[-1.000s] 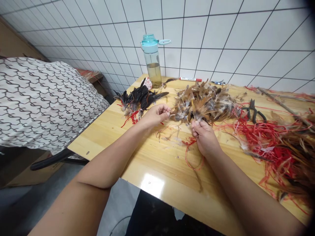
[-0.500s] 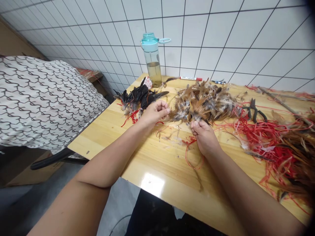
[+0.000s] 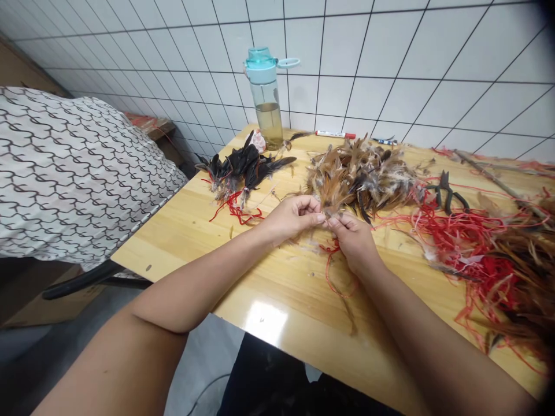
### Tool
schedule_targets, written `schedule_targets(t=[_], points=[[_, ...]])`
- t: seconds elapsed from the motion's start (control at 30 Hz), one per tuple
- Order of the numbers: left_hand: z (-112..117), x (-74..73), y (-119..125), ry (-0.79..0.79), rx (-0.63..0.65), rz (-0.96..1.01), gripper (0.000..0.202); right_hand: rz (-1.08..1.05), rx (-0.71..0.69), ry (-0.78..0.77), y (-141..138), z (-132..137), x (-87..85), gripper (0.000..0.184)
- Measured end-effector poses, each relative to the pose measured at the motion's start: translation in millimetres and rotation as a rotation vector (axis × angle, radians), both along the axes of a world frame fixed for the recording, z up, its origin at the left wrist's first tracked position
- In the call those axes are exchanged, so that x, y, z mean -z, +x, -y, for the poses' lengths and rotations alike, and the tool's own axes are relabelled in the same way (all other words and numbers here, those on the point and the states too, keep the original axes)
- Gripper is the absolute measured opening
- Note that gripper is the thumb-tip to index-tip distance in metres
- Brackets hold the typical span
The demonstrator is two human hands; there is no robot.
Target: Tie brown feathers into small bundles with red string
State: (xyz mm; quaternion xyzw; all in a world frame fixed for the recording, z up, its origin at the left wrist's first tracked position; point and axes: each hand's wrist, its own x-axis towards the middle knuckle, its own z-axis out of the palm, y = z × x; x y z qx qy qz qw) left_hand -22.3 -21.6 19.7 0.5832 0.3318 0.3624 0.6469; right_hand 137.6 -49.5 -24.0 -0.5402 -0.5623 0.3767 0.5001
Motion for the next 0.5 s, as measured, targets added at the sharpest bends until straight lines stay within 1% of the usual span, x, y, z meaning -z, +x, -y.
schedule_targets(t=[0.1, 0.3, 0.37, 0.47, 0.5], points=[[-2.8, 5.1, 0.3, 0.041, 0.005, -0.059, 0.032, 0.019, 0.004, 0.012, -0.4, -0.4, 2.2, 0.024], [-4.2, 8.6, -0.4, 0.23, -0.056, -0.236, 0.019, 0.03, -0.038, 0.003, -0.9, -1.3, 4.0, 0.021], [-3.0, 8.7, 0.3, 0.278, -0.069, -0.253, 0.017, 0.037, -0.048, 0.013, -1.2, -1.3, 3.2, 0.02], [-3.0, 7.6, 0.2, 0.298, -0.042, -0.243, 0.016, 0.058, -0.049, 0.037, -1.7, -0.5, 0.7, 0.017], [-4.3, 6.7, -1.0, 0.312, -0.052, -0.249, 0.015, 0.062, -0.044, 0.043, -1.7, 0.1, -0.3, 0.016]])
